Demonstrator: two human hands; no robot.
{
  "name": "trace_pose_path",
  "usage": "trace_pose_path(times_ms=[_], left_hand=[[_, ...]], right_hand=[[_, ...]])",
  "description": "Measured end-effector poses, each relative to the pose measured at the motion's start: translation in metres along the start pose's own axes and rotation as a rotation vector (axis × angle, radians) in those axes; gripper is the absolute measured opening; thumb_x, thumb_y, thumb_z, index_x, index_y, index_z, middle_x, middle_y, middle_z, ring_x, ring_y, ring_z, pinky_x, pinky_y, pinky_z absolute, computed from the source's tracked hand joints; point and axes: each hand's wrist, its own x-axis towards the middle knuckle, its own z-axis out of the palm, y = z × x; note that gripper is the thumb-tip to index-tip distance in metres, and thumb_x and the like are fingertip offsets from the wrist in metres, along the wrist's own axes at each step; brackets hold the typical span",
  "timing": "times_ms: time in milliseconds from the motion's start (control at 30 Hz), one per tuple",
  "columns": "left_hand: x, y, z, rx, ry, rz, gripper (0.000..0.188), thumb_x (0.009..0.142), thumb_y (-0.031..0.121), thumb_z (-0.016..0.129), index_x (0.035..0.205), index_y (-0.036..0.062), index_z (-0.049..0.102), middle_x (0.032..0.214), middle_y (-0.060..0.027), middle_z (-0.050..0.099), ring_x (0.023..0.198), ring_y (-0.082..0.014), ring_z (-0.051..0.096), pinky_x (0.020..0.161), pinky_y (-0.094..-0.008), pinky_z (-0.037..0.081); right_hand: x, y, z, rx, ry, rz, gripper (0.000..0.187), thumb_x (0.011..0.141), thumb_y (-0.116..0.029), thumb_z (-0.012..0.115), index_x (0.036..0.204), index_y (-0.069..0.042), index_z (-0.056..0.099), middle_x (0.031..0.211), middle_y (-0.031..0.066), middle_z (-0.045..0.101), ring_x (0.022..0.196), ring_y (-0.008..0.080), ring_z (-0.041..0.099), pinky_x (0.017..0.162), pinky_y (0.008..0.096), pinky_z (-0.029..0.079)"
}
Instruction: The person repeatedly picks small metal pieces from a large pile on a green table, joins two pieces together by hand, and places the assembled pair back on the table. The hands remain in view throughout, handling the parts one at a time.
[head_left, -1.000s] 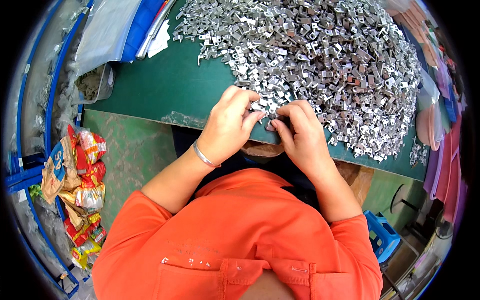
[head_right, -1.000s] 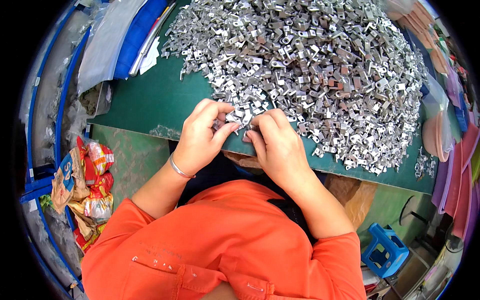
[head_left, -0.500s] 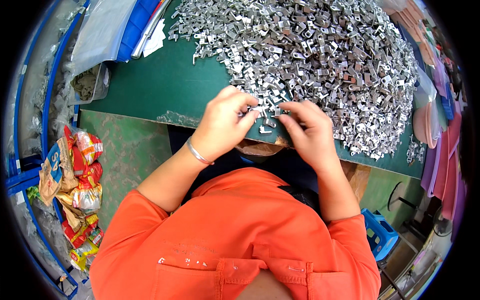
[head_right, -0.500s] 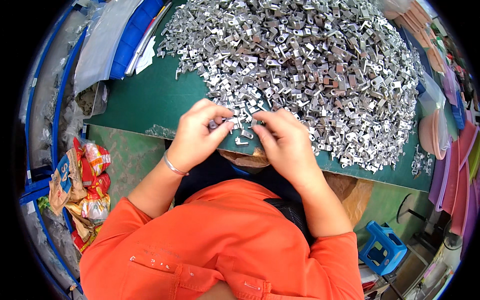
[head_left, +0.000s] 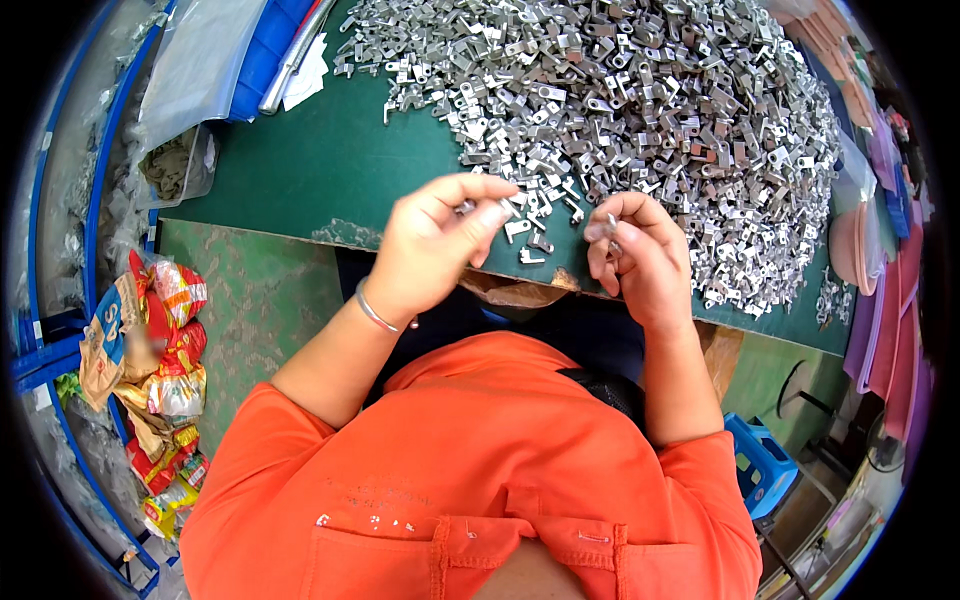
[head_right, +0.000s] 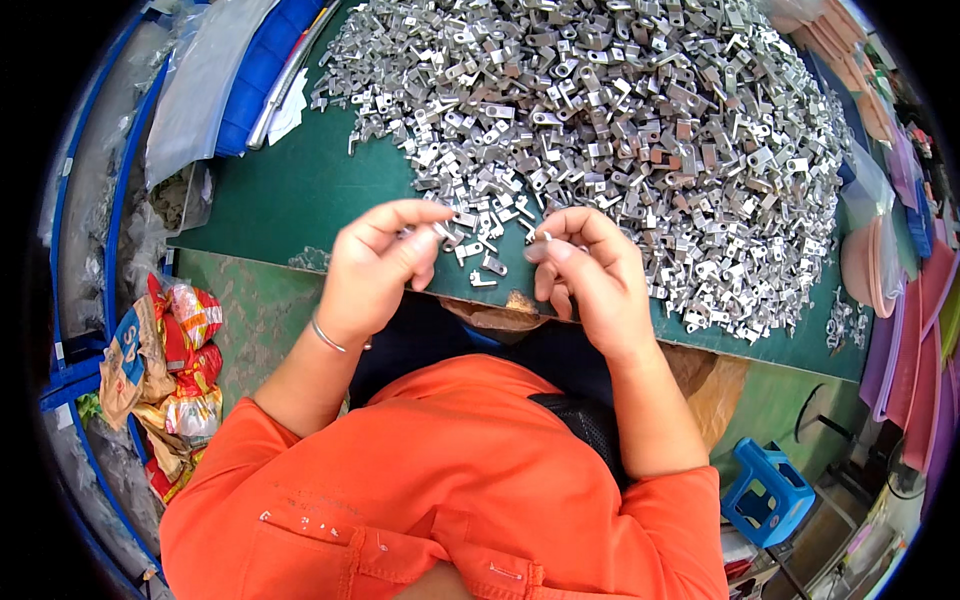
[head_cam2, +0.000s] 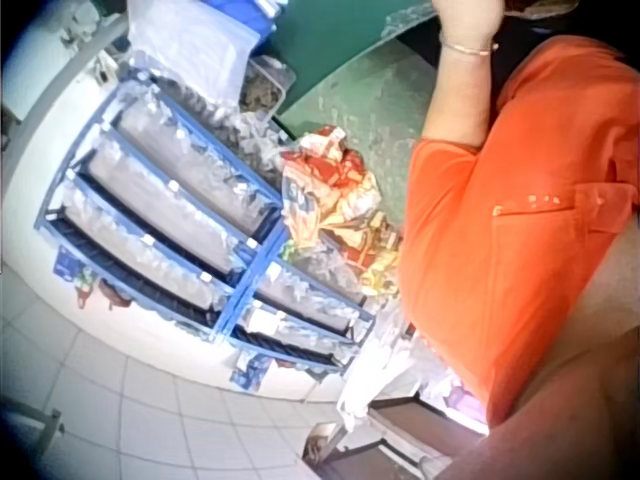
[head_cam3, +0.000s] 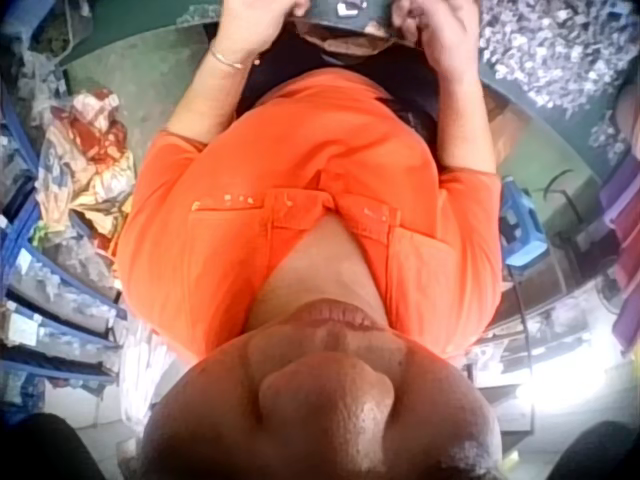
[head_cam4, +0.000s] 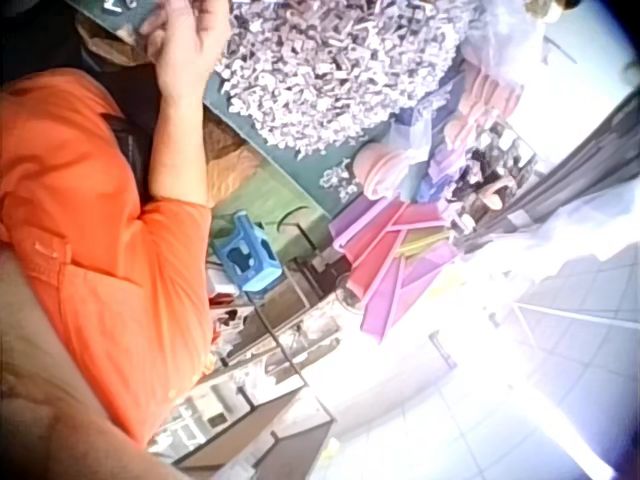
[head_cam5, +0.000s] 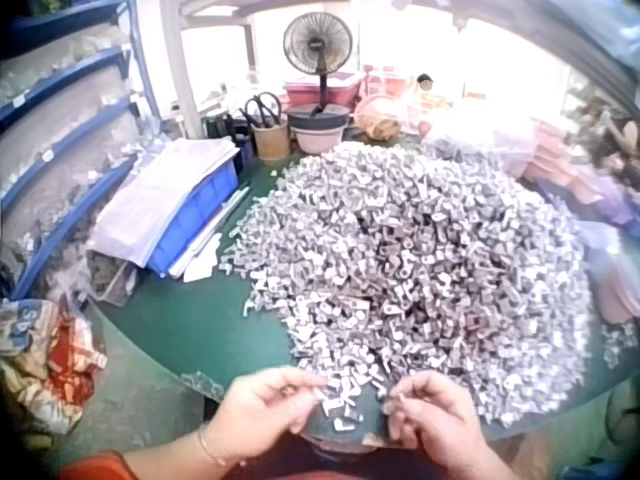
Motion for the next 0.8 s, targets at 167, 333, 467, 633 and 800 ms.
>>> trace_pose_path(times_ms=[167, 333, 467, 633, 800], left_hand=[[0.005, 0.001, -0.008, -0.044, 0.009, 0.037, 0.014, 0.087, 0.005, 0.066, 0.1, 0.0006, 0.065, 0.08, 0.0004, 0.058, 0.07, -0.0083, 0.054, 0.057, -0.0215, 0.044], [0.003, -0.007, 0.003, 0.926, -0.027, 0.465, 0.018, 0.078, 0.0, 0.071, 0.095, 0.0041, 0.067, 0.08, -0.0098, 0.057, 0.069, -0.0237, 0.058, 0.065, -0.0327, 0.049], [0.004, -0.007, 0.004, 0.919, -0.031, 0.504, 0.014, 0.08, 0.0, 0.07, 0.092, 0.0018, 0.064, 0.08, -0.0099, 0.057, 0.068, -0.0237, 0.058, 0.065, -0.0327, 0.049], [0.007, -0.011, -0.004, 0.681, -0.01, 0.426, 0.007, 0.089, 0.007, 0.065, 0.091, 0.0008, 0.062, 0.08, -0.0039, 0.058, 0.064, -0.0123, 0.055, 0.056, -0.026, 0.045], [0.002, -0.002, -0.004, -0.301, -0.033, -0.268, 0.016, 0.099, 0.019, 0.055, 0.092, 0.0047, 0.058, 0.081, -0.0004, 0.057, 0.055, -0.0013, 0.038, 0.043, -0.0149, 0.028]], right_hand=[[0.002, 0.008, 0.015, -0.975, -0.025, -0.468, 0.015, 0.082, -0.007, 0.069, 0.096, -0.004, 0.065, 0.076, 0.0093, 0.061, 0.065, 0.0251, 0.061, 0.059, 0.0338, 0.049], [0.003, 0.015, 0.015, -0.994, -0.027, -0.452, 0.01, 0.082, -0.006, 0.069, 0.09, -0.004, 0.063, 0.075, 0.0095, 0.059, 0.065, 0.0258, 0.061, 0.055, 0.0351, 0.048], [0.0, -0.001, -0.002, -0.012, -0.116, 0.054, 0.006, 0.085, -0.004, 0.068, 0.088, 0.0, 0.065, 0.076, -0.0021, 0.061, 0.063, 0.0031, 0.054, 0.054, 0.0202, 0.043], [-0.001, 0.007, 0.026, -0.937, -0.161, -0.373, 0.016, 0.079, -0.011, 0.075, 0.089, -0.004, 0.066, 0.075, 0.0118, 0.061, 0.062, 0.0236, 0.061, 0.057, 0.0329, 0.05], [-0.002, 0.012, 0.023, -0.871, -0.143, -0.288, 0.017, 0.083, -0.01, 0.072, 0.095, -0.004, 0.061, 0.081, 0.0081, 0.06, 0.064, 0.0179, 0.057, 0.058, 0.0295, 0.047]])
